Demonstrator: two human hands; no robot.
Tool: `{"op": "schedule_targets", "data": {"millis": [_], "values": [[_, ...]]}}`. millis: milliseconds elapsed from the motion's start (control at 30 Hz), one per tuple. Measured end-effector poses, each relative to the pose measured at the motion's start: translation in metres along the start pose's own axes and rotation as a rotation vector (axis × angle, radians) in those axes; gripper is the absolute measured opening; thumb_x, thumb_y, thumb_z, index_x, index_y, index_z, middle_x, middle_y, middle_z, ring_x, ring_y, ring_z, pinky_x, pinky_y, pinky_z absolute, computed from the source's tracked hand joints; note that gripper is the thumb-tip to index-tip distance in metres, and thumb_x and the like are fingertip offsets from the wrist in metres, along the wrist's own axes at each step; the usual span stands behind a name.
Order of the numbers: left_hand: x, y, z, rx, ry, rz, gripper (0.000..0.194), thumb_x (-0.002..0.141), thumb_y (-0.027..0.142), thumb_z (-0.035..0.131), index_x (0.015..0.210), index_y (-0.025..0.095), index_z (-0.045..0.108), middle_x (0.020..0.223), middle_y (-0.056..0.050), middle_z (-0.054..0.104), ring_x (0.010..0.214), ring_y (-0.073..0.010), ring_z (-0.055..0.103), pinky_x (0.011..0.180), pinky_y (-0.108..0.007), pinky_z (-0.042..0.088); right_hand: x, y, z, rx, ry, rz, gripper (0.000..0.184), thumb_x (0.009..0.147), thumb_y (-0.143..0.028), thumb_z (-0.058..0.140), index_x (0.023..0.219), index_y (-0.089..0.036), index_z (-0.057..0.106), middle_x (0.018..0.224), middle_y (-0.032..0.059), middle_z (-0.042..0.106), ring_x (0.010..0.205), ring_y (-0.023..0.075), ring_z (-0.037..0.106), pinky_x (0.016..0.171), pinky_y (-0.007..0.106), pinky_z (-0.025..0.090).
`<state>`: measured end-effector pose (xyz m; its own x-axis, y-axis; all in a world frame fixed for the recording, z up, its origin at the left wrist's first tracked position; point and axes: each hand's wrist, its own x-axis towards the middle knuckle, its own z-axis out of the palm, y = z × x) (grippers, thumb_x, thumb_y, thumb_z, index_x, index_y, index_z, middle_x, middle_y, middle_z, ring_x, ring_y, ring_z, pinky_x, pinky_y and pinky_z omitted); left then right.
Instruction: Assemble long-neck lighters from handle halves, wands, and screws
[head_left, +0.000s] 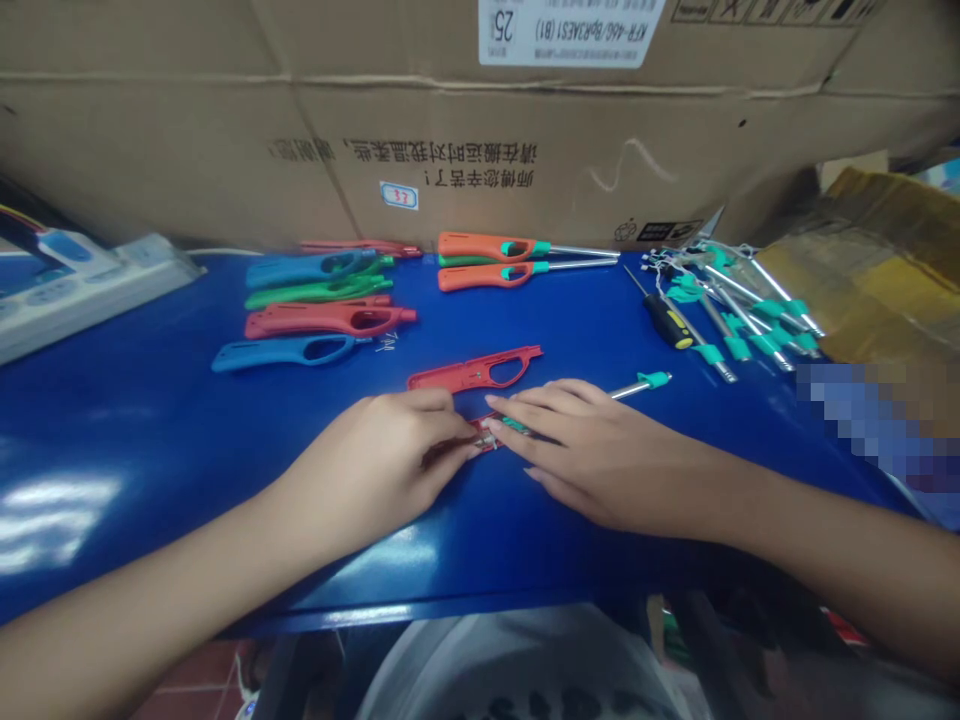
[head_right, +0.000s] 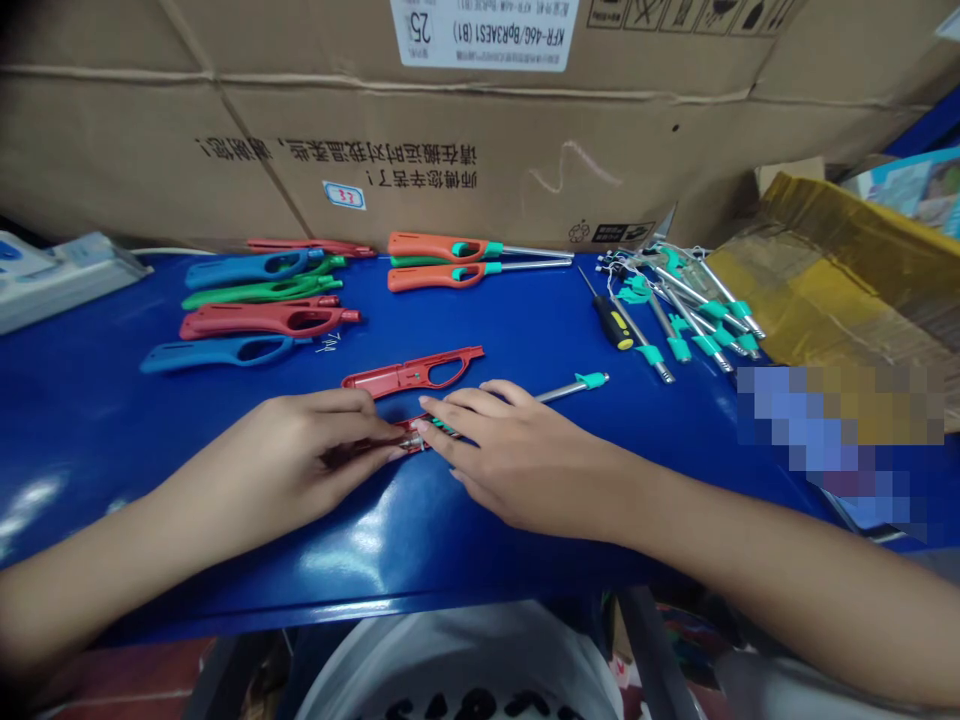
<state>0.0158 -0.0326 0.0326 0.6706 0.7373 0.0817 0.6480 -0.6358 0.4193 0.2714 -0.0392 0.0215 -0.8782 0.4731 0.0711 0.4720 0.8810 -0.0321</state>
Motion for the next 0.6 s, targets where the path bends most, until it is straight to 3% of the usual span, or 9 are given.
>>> {"op": "schedule_targets", "data": {"millis": [133, 333, 600], "values": [[0.0, 0.0, -0.001, -0.017, 0.0, -0.025, 0.018, 0.099, 0.026, 0.06, 0.102, 0.024, 0.078, 0.092, -0.002, 0.074, 0.084, -0.02, 0.071, 0.075, -0.032, 0.054, -0.001, 0.001, 0.001, 0.037, 0.014, 0.007, 0.048, 0.106, -0.025, 0.044, 0.15, -0.008, 0.05, 0.153, 0.0152, 0.055, 0.138, 0.0318, 0.049, 0.11, 0.052, 0.043], [-0.001, 0.0, -0.001, -0.04, 0.004, -0.054, 0.017, 0.097, 0.025, 0.06, 0.098, 0.021, 0.077, 0.09, -0.003, 0.073, 0.082, -0.0203, 0.07, 0.075, -0.032, 0.055, -0.001, 0.013, 0.003, 0.236, 0.095, 0.057, 0.047, 0.105, -0.025, 0.047, 0.15, -0.01, 0.049, 0.149, 0.012, 0.059, 0.137, 0.0226, 0.052, 0.115, 0.042, 0.041], [-0.003, 0.002, 0.001, 0.056, 0.009, -0.022, 0.025, 0.101, 0.029, 0.057, 0.101, 0.024, 0.081, 0.084, -0.004, 0.069, 0.075, -0.0174, 0.068, 0.07, -0.029, 0.054, 0.0, 0.014, 0.002, 0.157, 0.062, 0.018, 0.043, 0.105, -0.023, 0.046, 0.147, -0.016, 0.053, 0.146, 0.0131, 0.06, 0.135, 0.028, 0.053, 0.108, 0.051, 0.044]]}}
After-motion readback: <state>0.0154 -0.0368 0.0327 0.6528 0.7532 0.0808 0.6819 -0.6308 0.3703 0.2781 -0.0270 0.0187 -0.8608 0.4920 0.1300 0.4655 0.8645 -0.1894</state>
